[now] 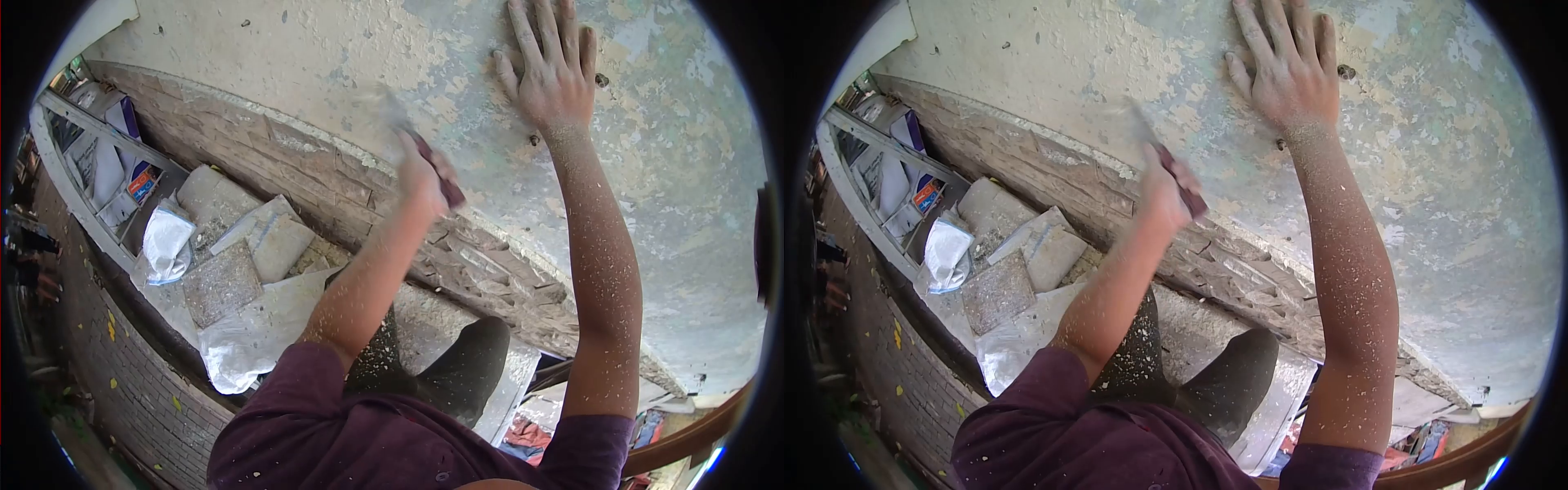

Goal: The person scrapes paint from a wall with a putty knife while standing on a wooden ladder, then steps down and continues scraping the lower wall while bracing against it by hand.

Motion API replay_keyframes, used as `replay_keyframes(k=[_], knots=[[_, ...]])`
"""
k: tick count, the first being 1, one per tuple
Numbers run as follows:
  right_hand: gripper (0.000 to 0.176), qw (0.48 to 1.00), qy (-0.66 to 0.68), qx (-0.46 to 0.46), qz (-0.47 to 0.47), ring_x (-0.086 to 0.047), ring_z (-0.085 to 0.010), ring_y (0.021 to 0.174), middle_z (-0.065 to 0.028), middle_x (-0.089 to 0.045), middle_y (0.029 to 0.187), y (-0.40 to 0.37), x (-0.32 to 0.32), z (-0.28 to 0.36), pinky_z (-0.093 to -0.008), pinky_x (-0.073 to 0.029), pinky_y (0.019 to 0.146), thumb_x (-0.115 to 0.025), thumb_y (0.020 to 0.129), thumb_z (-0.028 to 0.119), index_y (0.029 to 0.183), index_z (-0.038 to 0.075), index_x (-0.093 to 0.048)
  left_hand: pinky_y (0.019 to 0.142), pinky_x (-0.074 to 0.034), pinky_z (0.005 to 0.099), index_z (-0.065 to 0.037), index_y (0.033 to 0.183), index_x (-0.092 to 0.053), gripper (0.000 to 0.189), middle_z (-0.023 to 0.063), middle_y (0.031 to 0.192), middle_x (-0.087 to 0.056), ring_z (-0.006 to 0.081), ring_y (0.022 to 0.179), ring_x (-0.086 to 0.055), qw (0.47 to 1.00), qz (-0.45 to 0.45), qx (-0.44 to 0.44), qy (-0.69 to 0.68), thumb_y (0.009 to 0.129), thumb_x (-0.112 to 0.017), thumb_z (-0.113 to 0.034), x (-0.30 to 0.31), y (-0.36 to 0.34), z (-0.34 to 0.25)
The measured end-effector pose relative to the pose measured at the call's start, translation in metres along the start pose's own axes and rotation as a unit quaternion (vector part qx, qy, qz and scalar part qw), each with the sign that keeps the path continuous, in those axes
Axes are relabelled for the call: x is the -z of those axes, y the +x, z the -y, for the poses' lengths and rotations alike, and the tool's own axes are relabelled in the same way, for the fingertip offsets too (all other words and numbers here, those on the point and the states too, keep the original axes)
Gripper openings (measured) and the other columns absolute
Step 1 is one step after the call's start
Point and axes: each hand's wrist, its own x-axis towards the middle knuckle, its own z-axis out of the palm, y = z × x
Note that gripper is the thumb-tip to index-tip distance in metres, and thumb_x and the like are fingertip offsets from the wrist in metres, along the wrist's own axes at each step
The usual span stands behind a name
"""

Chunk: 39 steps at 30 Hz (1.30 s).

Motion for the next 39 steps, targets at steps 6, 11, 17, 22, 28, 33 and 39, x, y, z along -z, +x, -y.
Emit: replay_keyframes(k=[6,11,17,22,28,33,39], knots=[[0.062,1.0,-0.029,-0.001,0.001,-0.022,-0.0336,0.14,-0.0118,-0.028,0.151,0.0,-0.002,-0.001,-0.0515,-0.018,0.112,-0.053,0.086,0.038,0.141,0.012,-0.039,0.043,-0.031,0.0296,-0.013,0.074,-0.037,0.056,-0.0028,0.053,-0.031,0.0131,0.044,-0.032,0.999,-0.031,0.018,-0.003,0.092,-0.031,-0.065,0.013,-0.011,0.01],[0.064,1.0,-0.01,-0.008,-0.008,-0.021,-0.0332,0.141,-0.0119,-0.027,0.151,0.0,-0.001,0.003,-0.0509,-0.017,0.113,-0.054,0.085,0.036,0.141,0.011,-0.038,0.038,-0.029,0.0314,-0.017,0.06,-0.037,0.06,-0.0023,0.046,-0.029,0.0154,0.039,-0.03,0.996,0.0,-0.079,0.046,0.092,-0.026,-0.067,0.044,0.019,-0.044],[0.063,1.0,-0.024,-0.002,-0.007,-0.02,-0.0331,0.141,-0.0124,-0.026,0.151,-0.001,-0.001,0.003,-0.0507,-0.016,0.113,-0.055,0.085,0.034,0.141,0.011,-0.038,0.037,-0.027,0.0315,-0.016,0.063,-0.037,0.061,-0.0036,0.046,-0.029,0.0155,0.038,-0.032,0.998,-0.019,-0.061,0.011,0.091,-0.026,-0.069,0.061,0.029,-0.007],[0.063,0.996,-0.087,-0.003,0.013,-0.02,-0.0338,0.141,-0.0128,-0.027,0.151,0.0,-0.003,0.004,-0.0508,-0.016,0.113,-0.055,0.084,0.032,0.141,0.011,-0.039,0.039,-0.026,0.0314,-0.017,0.064,-0.037,0.06,-0.0038,0.049,-0.031,0.0155,0.04,-0.034,0.999,0.014,-0.049,-0.004,0.09,-0.028,-0.07,0.068,0.022,-0.005],[0.059,0.991,0.051,0.028,-0.117,-0.017,-0.0233,0.142,0.0048,-0.023,0.153,-0.003,-0.028,-0.003,-0.0487,-0.011,0.115,-0.047,0.09,0.053,0.144,0.033,-0.033,0.04,-0.031,0.0307,-0.016,0.06,-0.035,0.062,-0.0029,0.05,-0.03,0.0159,0.041,-0.033,0.998,-0.032,-0.041,-0.031,0.09,-0.027,-0.07,0.071,0.041,-0.031],[0.06,0.993,0.039,0.021,-0.107,-0.017,-0.0231,0.142,0.0038,-0.024,0.153,-0.003,-0.027,-0.003,-0.0476,-0.012,0.114,-0.048,0.089,0.054,0.144,0.033,-0.034,0.041,-0.029,0.0288,-0.014,0.074,-0.037,0.054,-0.004,0.055,-0.032,0.0124,0.043,-0.031,0.999,-0.047,0.016,-0.015,0.093,-0.03,-0.064,0.075,0.011,0.011],[0.062,0.997,-0.037,0.001,-0.067,-0.022,-0.0342,0.14,-0.0131,-0.028,0.15,0.0,-0.012,0.007,-0.0507,-0.016,0.113,-0.056,0.084,0.03,0.14,0.01,-0.04,0.041,-0.026,0.0247,-0.016,0.075,-0.035,0.052,-0.0057,0.055,-0.029,0.0088,0.044,-0.029,0.995,-0.085,0.004,-0.047,0.092,-0.03,-0.065,0.083,0.037,-0.003]])
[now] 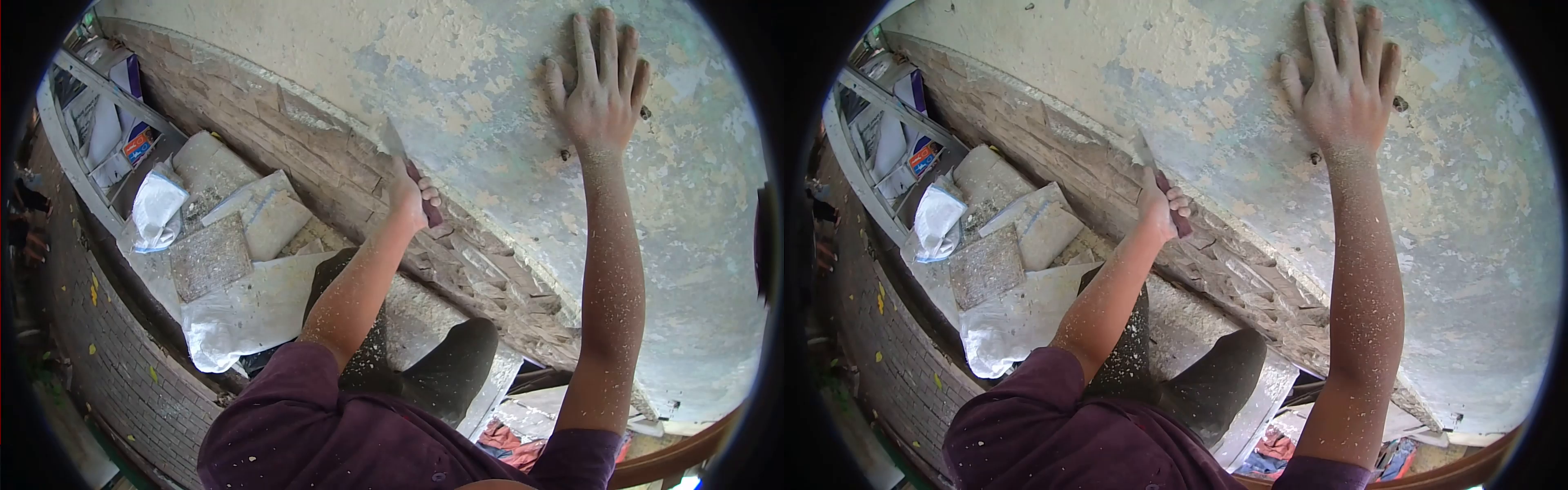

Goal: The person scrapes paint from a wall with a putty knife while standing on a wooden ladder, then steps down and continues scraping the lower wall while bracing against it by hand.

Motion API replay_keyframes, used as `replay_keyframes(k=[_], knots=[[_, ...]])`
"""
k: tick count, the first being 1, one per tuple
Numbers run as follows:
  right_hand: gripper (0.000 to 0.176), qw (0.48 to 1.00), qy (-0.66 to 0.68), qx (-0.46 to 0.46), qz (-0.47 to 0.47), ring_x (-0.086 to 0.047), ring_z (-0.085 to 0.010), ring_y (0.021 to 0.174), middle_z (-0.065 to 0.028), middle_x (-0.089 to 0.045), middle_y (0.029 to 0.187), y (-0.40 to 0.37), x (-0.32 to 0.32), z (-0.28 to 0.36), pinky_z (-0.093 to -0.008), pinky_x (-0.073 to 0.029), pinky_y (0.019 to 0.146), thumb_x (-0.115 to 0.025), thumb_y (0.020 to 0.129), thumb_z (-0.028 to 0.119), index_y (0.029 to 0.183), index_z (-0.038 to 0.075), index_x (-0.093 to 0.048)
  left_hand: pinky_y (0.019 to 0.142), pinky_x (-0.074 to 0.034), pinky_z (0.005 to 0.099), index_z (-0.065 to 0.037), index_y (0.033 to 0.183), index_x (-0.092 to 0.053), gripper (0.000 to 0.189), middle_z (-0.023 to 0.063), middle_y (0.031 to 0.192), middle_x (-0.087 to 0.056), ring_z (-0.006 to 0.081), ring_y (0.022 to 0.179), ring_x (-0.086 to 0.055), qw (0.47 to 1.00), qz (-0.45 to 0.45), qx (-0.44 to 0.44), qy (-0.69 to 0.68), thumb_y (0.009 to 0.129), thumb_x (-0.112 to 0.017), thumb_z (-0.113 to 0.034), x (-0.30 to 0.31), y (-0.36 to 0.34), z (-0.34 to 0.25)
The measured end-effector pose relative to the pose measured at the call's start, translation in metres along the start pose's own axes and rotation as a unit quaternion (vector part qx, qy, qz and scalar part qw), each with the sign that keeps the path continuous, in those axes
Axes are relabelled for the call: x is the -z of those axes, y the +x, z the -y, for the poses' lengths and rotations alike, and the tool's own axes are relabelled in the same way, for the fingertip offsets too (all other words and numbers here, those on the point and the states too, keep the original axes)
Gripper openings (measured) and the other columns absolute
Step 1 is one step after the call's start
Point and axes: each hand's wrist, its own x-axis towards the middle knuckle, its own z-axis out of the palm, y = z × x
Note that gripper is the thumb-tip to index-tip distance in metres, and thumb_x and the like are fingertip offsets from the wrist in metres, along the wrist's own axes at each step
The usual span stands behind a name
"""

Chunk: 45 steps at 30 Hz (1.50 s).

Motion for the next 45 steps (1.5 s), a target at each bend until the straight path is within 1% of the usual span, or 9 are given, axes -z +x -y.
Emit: replay_keyframes(k=[5,8,13,15,21,24,37,43,45], knots=[[0.062,0.998,-0.021,0.001,0.055,-0.023,-0.0346,0.14,-0.013,-0.03,0.15,0.002,0.008,-0.004,-0.0508,-0.017,0.113,-0.057,0.083,0.031,0.14,0.01,-0.04,0.04,-0.025,0.0279,-0.018,0.065,-0.033,0.054,-0.0068,0.05,-0.026,0.011,0.04,-0.027,0.996,-0.035,0.075,0.024,0.091,-0.032,-0.065,-0.009,-0.017,0.022],[0.062,0.998,-0.011,-0.001,0.055,-0.023,-0.0345,0.14,-0.0127,-0.031,0.149,-0.001,0.009,-0.003,-0.051,-0.017,0.113,-0.057,0.084,0.031,0.139,0.01,-0.041,0.04,-0.029,0.0373,-0.018,0.057,-0.032,0.05,-0.0024,0.047,-0.029,0.0145,0.039,-0.033,1.0,-0.013,0.021,0.013,0.094,-0.025,-0.05,-0.02,0.015,-0.032],[0.061,0.998,-0.019,-0.01,0.055,-0.023,-0.0342,0.14,-0.0124,-0.031,0.149,0.004,0.006,-0.004,-0.0513,-0.017,0.112,-0.056,0.084,0.032,0.139,0.011,-0.041,0.036,-0.027,0.0331,-0.017,0.059,-0.032,0.048,-0.0029,0.046,-0.028,0.0143,0.036,-0.031,0.992,-0.026,-0.088,0.086,0.094,-0.024,-0.048,-0.02,0.003,0.009],[0.06,0.999,-0.008,-0.001,0.046,-0.023,-0.034,0.14,-0.0123,-0.03,0.149,0.0,0.007,-0.004,-0.0508,-0.017,0.113,-0.056,0.085,0.031,0.14,0.011,-0.041,0.035,-0.026,0.0307,-0.016,0.061,-0.033,0.047,-0.003,0.045,-0.028,0.0151,0.036,-0.03,0.997,-0.062,0.028,0.047,0.094,-0.025,-0.049,-0.016,-0.004,0.01],[0.059,0.999,-0.001,-0.006,0.042,-0.023,-0.0338,0.14,-0.0119,-0.03,0.15,0.0,0.006,-0.005,-0.0499,-0.017,0.113,-0.055,0.086,0.031,0.139,0.011,-0.041,0.041,-0.03,0.0304,-0.014,0.065,-0.035,0.045,-0.0046,0.051,-0.025,0.0115,0.04,-0.029,0.993,-0.032,-0.036,0.112,0.093,-0.026,-0.049,-0.004,-0.004,-0.017],[0.06,0.999,0.029,-0.011,0.042,-0.024,-0.0337,0.14,-0.0118,-0.03,0.149,0.0,0.009,-0.005,-0.05,-0.016,0.113,-0.055,0.086,0.033,0.139,0.011,-0.041,0.045,-0.032,0.0336,-0.01,0.08,-0.037,0.045,-0.0007,0.058,-0.035,0.0139,0.044,-0.034,0.983,-0.044,0.079,0.16,0.095,-0.023,-0.05,0.006,-0.01,-0.004],[0.061,0.999,0.021,-0.019,0.039,-0.024,-0.0355,0.139,-0.0128,-0.032,0.149,-0.006,0.007,0.004,-0.0524,-0.016,0.112,-0.053,0.084,0.036,0.138,0.009,-0.042,0.041,-0.027,0.0295,-0.011,0.074,-0.037,0.048,-0.0028,0.052,-0.028,0.0117,0.041,-0.027,0.997,-0.067,-0.008,0.04,0.095,-0.028,-0.054,-0.003,0.018,-0.02],[0.06,1.0,0.016,-0.018,0.014,-0.022,-0.0353,0.14,-0.0131,-0.031,0.149,0.0,-0.001,0.005,-0.0522,-0.014,0.113,-0.052,0.086,0.037,0.138,0.009,-0.043,0.041,-0.027,0.0269,-0.014,0.068,-0.035,0.045,-0.0042,0.05,-0.027,0.0114,0.041,-0.03,0.988,-0.044,0.085,0.123,0.095,-0.026,-0.048,-0.01,-0.019,-0.009],[0.059,1.0,0.009,-0.02,0.008,-0.021,-0.0351,0.14,-0.013,-0.03,0.15,-0.006,0.0,0.004,-0.052,-0.014,0.113,-0.052,0.086,0.037,0.137,0.008,-0.044,0.039,-0.026,0.0279,-0.013,0.068,-0.036,0.056,-0.0036,0.049,-0.028,0.0117,0.039,-0.028,0.99,-0.082,-0.069,0.094,0.092,-0.029,-0.063,-0.003,0.035,-0.055]])
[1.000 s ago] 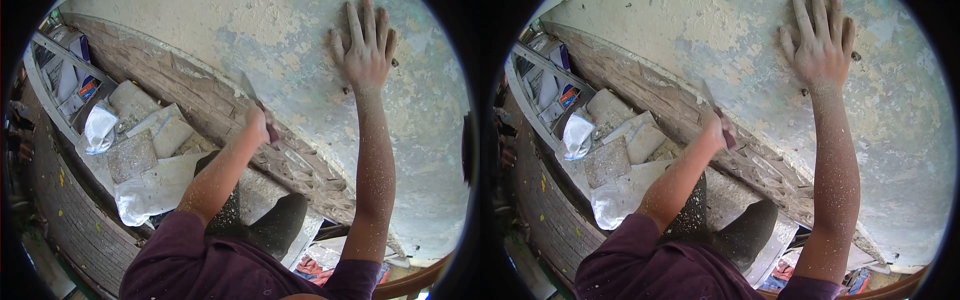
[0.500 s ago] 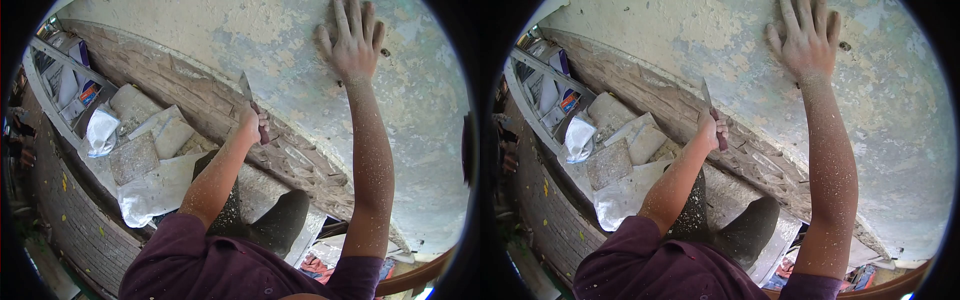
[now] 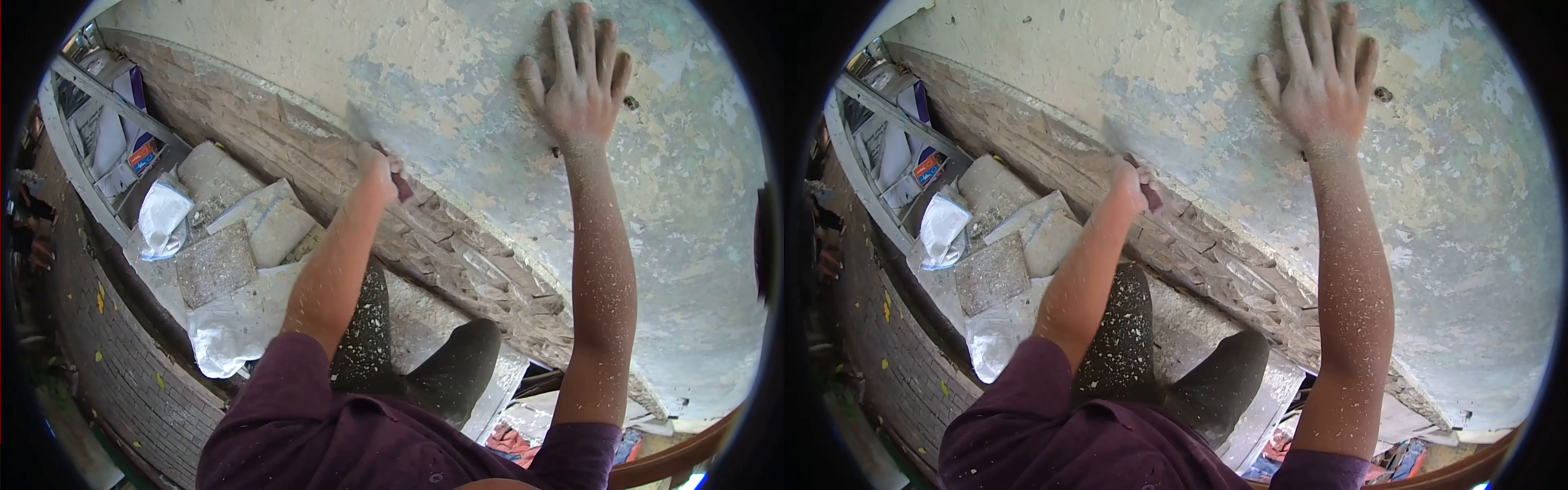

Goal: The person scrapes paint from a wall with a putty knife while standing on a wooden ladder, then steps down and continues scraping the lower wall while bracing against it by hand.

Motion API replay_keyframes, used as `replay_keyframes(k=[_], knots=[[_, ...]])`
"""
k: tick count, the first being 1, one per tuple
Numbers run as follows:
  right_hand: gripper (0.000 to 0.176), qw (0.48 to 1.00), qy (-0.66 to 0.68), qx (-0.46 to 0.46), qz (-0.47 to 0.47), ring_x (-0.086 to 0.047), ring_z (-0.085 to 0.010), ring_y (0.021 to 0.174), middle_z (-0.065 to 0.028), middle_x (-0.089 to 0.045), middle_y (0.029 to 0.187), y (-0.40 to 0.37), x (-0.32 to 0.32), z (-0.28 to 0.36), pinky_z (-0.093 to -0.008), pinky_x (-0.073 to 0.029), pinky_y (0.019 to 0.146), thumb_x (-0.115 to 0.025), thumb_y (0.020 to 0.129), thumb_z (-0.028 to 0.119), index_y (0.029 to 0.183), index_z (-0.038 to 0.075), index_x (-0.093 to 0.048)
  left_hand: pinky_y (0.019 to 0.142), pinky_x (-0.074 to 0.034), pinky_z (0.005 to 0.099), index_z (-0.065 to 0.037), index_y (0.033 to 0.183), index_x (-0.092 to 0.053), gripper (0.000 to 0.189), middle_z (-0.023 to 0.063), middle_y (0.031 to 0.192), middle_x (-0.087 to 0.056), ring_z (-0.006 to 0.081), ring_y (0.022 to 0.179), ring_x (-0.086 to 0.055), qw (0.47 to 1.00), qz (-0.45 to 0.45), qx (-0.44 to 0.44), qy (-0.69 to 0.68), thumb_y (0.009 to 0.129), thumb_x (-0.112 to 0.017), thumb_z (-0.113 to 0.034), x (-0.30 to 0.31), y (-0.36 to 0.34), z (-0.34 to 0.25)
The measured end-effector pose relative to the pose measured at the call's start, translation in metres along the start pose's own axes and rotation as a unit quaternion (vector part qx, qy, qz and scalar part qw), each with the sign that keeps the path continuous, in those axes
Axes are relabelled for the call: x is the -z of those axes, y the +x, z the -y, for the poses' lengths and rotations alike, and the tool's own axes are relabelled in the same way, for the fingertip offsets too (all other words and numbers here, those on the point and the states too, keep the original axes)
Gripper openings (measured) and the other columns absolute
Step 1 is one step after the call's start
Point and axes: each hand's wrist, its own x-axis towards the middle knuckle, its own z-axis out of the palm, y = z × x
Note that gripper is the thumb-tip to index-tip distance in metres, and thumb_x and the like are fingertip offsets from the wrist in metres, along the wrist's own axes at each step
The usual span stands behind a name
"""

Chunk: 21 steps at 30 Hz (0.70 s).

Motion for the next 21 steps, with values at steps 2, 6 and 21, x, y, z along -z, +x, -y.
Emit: replay_keyframes(k=[2,6,21], knots=[[0.059,1.0,0.011,0.005,-0.023,-0.023,-0.0355,0.14,-0.0133,-0.032,0.149,0.003,-0.003,0.001,-0.0521,-0.014,0.113,-0.052,0.086,0.036,0.137,0.008,-0.044,0.04,-0.03,0.0303,-0.012,0.068,-0.037,0.061,-0.0026,0.048,-0.029,0.0127,0.038,-0.031,0.996,0.021,-0.06,0.063,0.089,-0.029,-0.069,0.001,-0.01,0.01],[0.059,0.999,0.042,-0.005,0.001,-0.026,-0.0355,0.138,-0.0132,-0.034,0.147,0.005,0.004,-0.002,-0.0525,-0.016,0.112,-0.054,0.085,0.035,0.137,0.008,-0.044,0.041,-0.038,0.0276,-0.012,0.077,-0.037,0.032,-0.0026,0.054,-0.037,0.0113,0.042,-0.037,0.978,0.147,0.109,0.097,0.097,-0.044,-0.036,-0.021,-0.126,0.085],[0.058,0.998,0.055,-0.001,0.013,-0.028,-0.0341,0.138,-0.012,-0.035,0.147,0.006,0.008,-0.005,-0.0527,-0.02,0.111,-0.054,0.086,0.037,0.136,0.009,-0.045,0.044,-0.038,0.0276,-0.009,0.079,-0.038,0.039,-0.0012,0.056,-0.038,0.0129,0.044,-0.038,0.96,0.076,-0.188,0.195,0.101,-0.028,-0.041,-0.084,-0.117,0.039]])
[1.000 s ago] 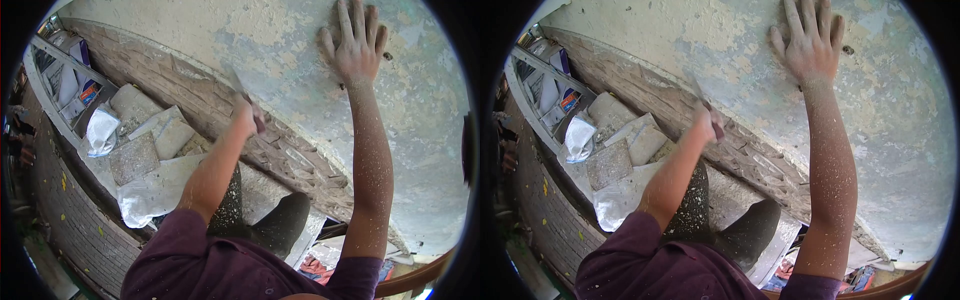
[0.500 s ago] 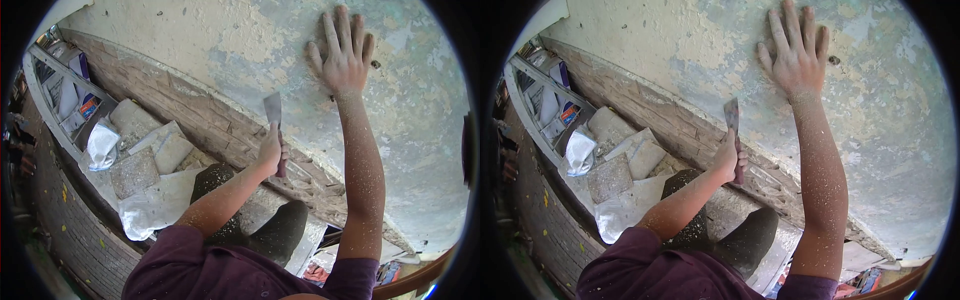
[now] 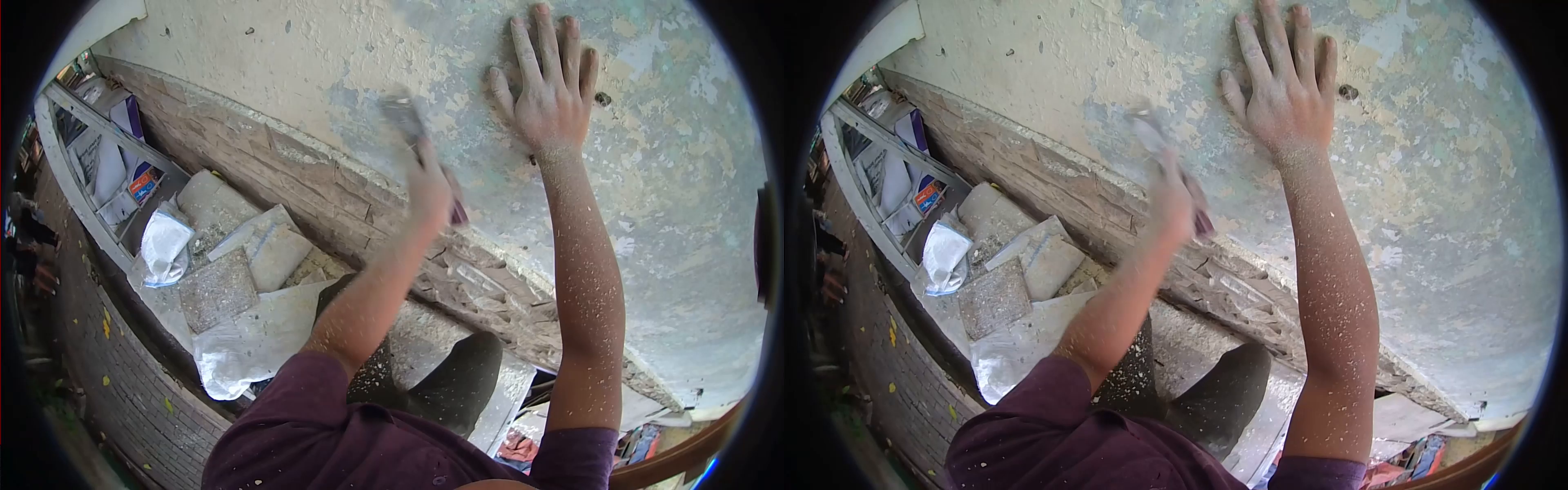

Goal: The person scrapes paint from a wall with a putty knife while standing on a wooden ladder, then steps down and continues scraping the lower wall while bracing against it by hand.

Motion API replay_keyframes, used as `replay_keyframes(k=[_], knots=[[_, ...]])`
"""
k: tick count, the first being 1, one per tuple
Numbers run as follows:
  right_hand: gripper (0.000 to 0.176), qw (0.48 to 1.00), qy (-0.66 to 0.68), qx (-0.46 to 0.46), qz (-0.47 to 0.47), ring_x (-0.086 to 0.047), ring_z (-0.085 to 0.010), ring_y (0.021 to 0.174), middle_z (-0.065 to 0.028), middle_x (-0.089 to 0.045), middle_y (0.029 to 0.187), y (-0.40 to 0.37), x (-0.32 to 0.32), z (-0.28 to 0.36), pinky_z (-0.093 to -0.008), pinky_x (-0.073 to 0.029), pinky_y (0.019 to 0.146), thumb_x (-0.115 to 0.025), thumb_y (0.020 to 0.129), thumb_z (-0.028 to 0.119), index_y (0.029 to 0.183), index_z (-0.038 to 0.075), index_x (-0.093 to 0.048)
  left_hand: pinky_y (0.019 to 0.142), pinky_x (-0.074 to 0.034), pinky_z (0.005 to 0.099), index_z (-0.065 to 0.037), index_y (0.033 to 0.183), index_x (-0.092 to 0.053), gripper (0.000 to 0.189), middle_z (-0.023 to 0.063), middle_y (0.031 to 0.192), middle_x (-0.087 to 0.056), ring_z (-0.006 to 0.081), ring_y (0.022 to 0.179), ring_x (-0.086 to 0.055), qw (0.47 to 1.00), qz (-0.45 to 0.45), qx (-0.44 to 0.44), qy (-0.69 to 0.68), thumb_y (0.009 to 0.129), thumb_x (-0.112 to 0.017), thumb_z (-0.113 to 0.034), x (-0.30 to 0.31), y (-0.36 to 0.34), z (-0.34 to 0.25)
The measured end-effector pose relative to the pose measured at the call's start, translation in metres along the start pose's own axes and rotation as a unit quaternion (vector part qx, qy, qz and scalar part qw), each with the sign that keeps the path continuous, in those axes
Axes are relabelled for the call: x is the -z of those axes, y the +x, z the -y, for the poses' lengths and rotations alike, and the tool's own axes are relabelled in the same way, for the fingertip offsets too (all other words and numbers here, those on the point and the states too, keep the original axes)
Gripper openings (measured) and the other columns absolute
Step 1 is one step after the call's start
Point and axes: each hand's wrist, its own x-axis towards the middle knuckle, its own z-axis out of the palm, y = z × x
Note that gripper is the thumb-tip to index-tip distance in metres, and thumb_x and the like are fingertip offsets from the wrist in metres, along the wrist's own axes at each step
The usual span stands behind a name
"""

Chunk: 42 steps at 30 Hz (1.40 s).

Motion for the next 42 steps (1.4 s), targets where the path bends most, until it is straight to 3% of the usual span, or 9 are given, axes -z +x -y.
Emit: replay_keyframes(k=[3,6,11,17,19,22,36,39,42], knots=[[0.058,1.0,-0.011,-0.002,0.006,-0.029,-0.034,0.137,-0.0119,-0.036,0.147,-0.006,-0.006,0.002,-0.0525,-0.021,0.111,-0.054,0.086,0.037,0.136,0.009,-0.046,0.044,-0.037,0.0271,-0.011,0.08,-0.037,0.037,-0.0016,0.056,-0.037,0.0122,0.043,-0.038,0.982,0.083,0.004,-0.167,0.101,-0.031,-0.04,0.013,0.041,-0.013],[0.058,0.999,-0.024,-0.026,-0.02,-0.019,-0.0227,0.142,0.0026,-0.028,0.151,-0.006,-0.022,-0.002,-0.0461,-0.012,0.114,-0.048,0.089,0.053,0.141,0.03,-0.04,0.042,-0.037,0.0307,-0.011,0.081,-0.037,0.037,-0.0022,0.057,-0.038,0.0117,0.042,-0.037,0.975,0.161,0.15,0.007,0.099,-0.038,-0.044,0.027,-0.015,0.041],[0.057,1.0,0.01,-0.003,-0.013,-0.03,-0.0339,0.137,-0.0118,-0.037,0.146,-0.002,-0.001,-0.001,-0.0522,-0.021,0.111,-0.053,0.086,0.037,0.135,0.009,-0.047,0.042,-0.038,0.0299,-0.011,0.083,-0.036,0.038,-0.0015,0.061,-0.041,0.0118,0.043,-0.038,0.973,0.129,0.188,-0.031,0.097,-0.041,-0.047,0.034,-0.028,0.004],[0.057,1.0,-0.004,0.0,-0.018,-0.03,-0.0338,0.137,-0.0118,-0.038,0.146,-0.004,-0.002,-0.003,-0.052,-0.02,0.111,-0.052,0.087,0.038,0.135,0.009,-0.047,0.043,-0.039,0.033,-0.006,0.079,-0.039,0.044,-0.0001,0.058,-0.039,0.0143,0.043,-0.039,0.992,0.104,0.056,-0.038,0.096,-0.041,-0.046,0.035,0.002,-0.01],[0.057,1.0,0.003,-0.003,-0.008,-0.029,-0.0336,0.138,-0.0117,-0.037,0.146,-0.006,0.0,0.0,-0.0519,-0.019,0.111,-0.053,0.086,0.039,0.135,0.009,-0.047,0.044,-0.039,0.0338,-0.006,0.078,-0.04,0.044,0.0007,0.056,-0.038,0.0145,0.042,-0.038,0.96,0.041,-0.221,0.166,0.096,-0.042,-0.046,0.05,0.057,-0.035],[0.057,1.0,-0.005,-0.012,-0.005,-0.025,-0.0288,0.139,-0.0042,-0.033,0.149,-0.009,-0.01,-0.001,-0.0496,-0.018,0.112,-0.051,0.087,0.045,0.138,0.02,-0.044,0.044,-0.039,0.0341,-0.007,0.074,-0.042,0.046,0.0003,0.054,-0.038,0.0146,0.043,-0.04,0.999,0.034,0.011,-0.038,0.096,-0.041,-0.048,0.051,0.054,-0.061],[0.058,1.0,0.019,-0.014,-0.017,-0.024,-0.0241,0.14,0.0015,-0.031,0.15,-0.013,-0.013,-0.006,-0.0488,-0.02,0.113,-0.048,0.086,0.058,0.135,0.026,-0.049,0.043,-0.036,0.0308,-0.011,0.073,-0.043,0.051,-0.0006,0.055,-0.038,0.0127,0.044,-0.039,0.985,0.138,-0.01,0.1,0.095,-0.035,-0.057,0.008,-0.029,-0.019],[0.06,1.0,0.007,-0.009,-0.005,-0.023,-0.0246,0.14,0.0008,-0.031,0.15,-0.012,-0.008,-0.008,-0.0487,-0.019,0.113,-0.047,0.086,0.059,0.135,0.025,-0.048,0.042,-0.035,0.0303,-0.011,0.072,-0.043,0.053,-0.0004,0.053,-0.038,0.0126,0.043,-0.04,0.996,0.02,-0.044,0.08,0.095,-0.033,-0.058,0.003,0.02,-0.094],[0.061,1.0,0.018,-0.008,-0.006,-0.022,-0.0249,0.141,0.0003,-0.031,0.15,-0.009,-0.008,-0.009,-0.0487,-0.018,0.113,-0.047,0.087,0.06,0.136,0.024,-0.047,0.04,-0.035,0.0291,-0.011,0.071,-0.043,0.053,-0.0011,0.051,-0.036,0.0123,0.042,-0.039,0.946,0.069,-0.252,0.19,0.094,-0.034,-0.059,0.03,0.072,-0.031]])
